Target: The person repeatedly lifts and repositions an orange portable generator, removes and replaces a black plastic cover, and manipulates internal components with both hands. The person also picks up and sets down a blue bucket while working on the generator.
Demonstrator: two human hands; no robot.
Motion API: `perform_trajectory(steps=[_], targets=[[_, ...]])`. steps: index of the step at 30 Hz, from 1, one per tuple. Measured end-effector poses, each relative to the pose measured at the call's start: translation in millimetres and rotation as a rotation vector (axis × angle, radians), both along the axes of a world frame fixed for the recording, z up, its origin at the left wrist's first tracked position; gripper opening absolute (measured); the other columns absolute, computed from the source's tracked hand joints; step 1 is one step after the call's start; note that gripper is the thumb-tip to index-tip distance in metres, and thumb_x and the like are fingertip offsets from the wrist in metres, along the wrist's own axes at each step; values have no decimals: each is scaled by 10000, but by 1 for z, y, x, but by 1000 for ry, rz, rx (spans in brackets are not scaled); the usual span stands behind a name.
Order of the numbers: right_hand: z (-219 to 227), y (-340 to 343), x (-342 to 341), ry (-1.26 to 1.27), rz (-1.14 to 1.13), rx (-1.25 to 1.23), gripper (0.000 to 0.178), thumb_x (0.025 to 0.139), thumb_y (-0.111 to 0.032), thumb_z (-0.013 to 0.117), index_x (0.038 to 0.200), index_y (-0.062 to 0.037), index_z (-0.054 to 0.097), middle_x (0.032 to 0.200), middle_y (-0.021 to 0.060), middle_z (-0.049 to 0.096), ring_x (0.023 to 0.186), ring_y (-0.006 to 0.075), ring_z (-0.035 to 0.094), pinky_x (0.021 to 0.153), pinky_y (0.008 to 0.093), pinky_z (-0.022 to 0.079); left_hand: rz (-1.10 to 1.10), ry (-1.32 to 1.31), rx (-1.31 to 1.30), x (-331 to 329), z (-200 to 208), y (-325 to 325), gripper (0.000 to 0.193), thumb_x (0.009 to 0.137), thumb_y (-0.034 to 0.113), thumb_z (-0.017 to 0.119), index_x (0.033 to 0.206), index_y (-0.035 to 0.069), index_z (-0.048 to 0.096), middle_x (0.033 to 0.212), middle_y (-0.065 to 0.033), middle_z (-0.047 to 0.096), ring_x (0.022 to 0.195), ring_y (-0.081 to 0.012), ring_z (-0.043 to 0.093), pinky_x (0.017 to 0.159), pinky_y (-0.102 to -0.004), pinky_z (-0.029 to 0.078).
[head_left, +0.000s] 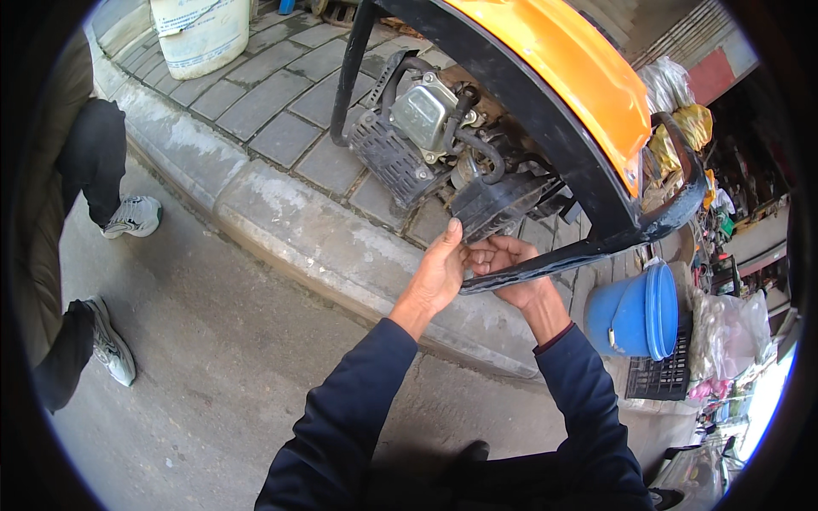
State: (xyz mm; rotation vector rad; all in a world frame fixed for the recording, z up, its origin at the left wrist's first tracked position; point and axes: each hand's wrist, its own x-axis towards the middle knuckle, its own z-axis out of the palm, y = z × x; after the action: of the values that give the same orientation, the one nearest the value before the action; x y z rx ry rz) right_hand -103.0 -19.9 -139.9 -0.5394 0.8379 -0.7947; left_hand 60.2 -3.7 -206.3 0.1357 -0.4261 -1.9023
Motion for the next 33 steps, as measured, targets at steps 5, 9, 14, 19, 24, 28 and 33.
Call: perform_trajectory(steps=[5, 9, 14, 19, 24, 28, 33], targets=[[1, 1, 3, -91, -88, 103, 229, 1043, -93, 457, 1088, 62, 620, 1064, 202, 703, 860, 227, 624, 769, 348, 515, 2, -16, 6, 2, -1, -1, 750, 957, 643, 611, 1378, 24, 556, 1260, -103, 647, 1105, -228, 571, 977, -366, 432], [2, 1, 5, -107, -129, 126, 74, 993, -26, 568, 1027, 26, 609, 940, 149, 663, 813, 196, 584, 722, 326, 496, -10, -3, 9, 3, -4, -2, 760, 951, 628, 629, 1411, 32, 526, 1354, -115, 611, 1248, -255, 537, 1081, -388, 386], [5, 2, 8, 266, -130, -137, 83, 938, -40, 690, 993, 14, 659, 851, 75, 644, 738, 140, 568, 682, 297, 478, 28, 31, 12, -2, 0, 0, 772, 944, 615, 647, 1440, 46, 489, 1420, -116, 566, 1340, -268, 484, 1161, -406, 327], [9, 12, 13, 696, -138, -397, 144, 952, -70, 682, 1052, 33, 677, 893, 87, 685, 759, 151, 612, 711, 280, 483, 68, 54, 12, -3, 3, 0, 761, 942, 592, 664, 1431, 36, 493, 1398, -122, 579, 1322, -275, 497, 1156, -404, 335], [5, 12, 12, 165, -70, -151, 261, 1049, -145, 513, 1083, 62, 668, 929, 141, 704, 827, 219, 644, 793, 332, 506, -29, 51, -9, -2, -5, -8, 813, 906, 630, 675, 1393, -4, 525, 1311, -167, 618, 1139, -276, 570, 987, -380, 430], [-7, 4, 5, 12, 3, -47, 320, 1068, -183, 431, 1068, 62, 637, 912, 148, 677, 867, 259, 631, 837, 390, 500, -105, 139, 21, -1, -9, -10, 632, 920, 544, 714, 1268, 24, 623, 1078, -77, 650, 901, -178, 576, 761, -301, 451], [-15, -1, 0, -277, 11, 95, 336, 1065, -185, 384, 1170, 43, 608, 1014, 155, 696, 860, 268, 646, 832, 413, 533, -67, 27, 7, 0, -7, -9, 880, 860, 676, 680, 1372, -31, 567, 1163, -133, 636, 959, -204, 571, 792, -299, 455]])
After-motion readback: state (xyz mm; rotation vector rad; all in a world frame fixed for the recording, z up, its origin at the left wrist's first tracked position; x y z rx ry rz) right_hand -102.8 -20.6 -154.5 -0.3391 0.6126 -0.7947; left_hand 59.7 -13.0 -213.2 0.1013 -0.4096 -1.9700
